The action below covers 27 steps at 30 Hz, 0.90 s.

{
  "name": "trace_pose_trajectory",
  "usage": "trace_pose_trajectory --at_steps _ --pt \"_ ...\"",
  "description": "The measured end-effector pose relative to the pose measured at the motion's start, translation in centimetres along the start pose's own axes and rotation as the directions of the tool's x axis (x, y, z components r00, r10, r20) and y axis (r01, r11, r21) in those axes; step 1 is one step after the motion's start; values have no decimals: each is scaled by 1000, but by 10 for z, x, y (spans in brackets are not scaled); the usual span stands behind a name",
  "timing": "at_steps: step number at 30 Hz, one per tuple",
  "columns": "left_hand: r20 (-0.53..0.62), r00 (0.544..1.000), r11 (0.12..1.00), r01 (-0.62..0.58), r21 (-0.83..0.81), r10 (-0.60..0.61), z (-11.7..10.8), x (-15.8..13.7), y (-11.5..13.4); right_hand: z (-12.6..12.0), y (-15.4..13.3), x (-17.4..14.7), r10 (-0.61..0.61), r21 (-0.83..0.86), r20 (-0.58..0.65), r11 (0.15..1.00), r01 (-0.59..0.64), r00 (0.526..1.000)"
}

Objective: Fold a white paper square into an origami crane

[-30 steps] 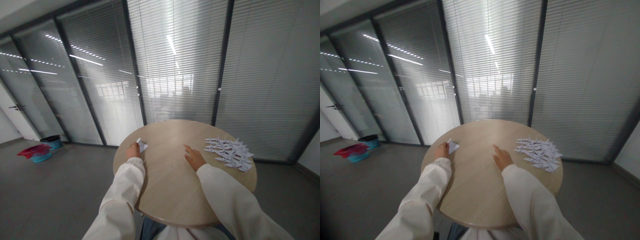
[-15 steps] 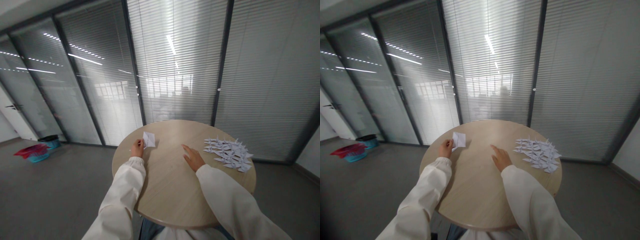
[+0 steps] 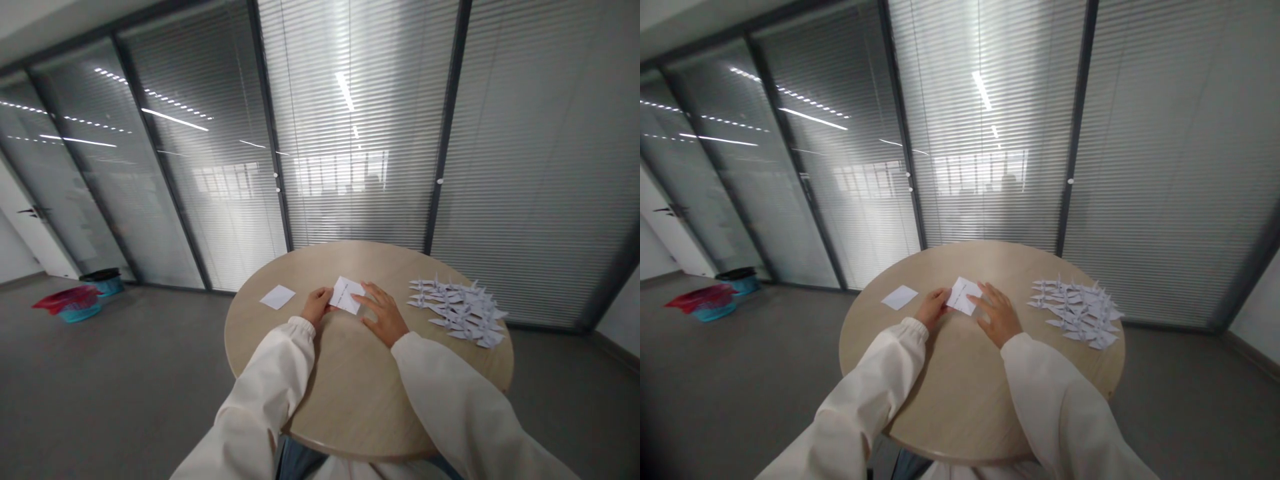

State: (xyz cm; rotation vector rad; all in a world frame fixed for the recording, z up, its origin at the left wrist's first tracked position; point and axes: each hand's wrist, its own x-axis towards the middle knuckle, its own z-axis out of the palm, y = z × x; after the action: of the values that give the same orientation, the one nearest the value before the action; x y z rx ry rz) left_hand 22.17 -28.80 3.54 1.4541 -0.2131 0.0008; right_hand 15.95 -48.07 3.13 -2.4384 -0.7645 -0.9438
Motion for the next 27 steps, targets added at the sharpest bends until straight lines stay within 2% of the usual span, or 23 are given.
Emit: trace_pose_trajectory --at_steps 5,14,22,27 --pt "60 996 986 72 -151 -64 14 -6 1 3 0 4 -42 -5 -28 999 42 999" --pt "117 984 973 151 -172 -132 15 -9 -1 7 7 3 -112 64 -27 992 113 993" --pt "280 946 926 244 -288 -162 17 -12 -4 10 7 2 -138 89 -20 986 139 990" --pt "222 964 958 192 -212 -144 14 -9 -9 8 2 2 -179 82 17 981 177 984"
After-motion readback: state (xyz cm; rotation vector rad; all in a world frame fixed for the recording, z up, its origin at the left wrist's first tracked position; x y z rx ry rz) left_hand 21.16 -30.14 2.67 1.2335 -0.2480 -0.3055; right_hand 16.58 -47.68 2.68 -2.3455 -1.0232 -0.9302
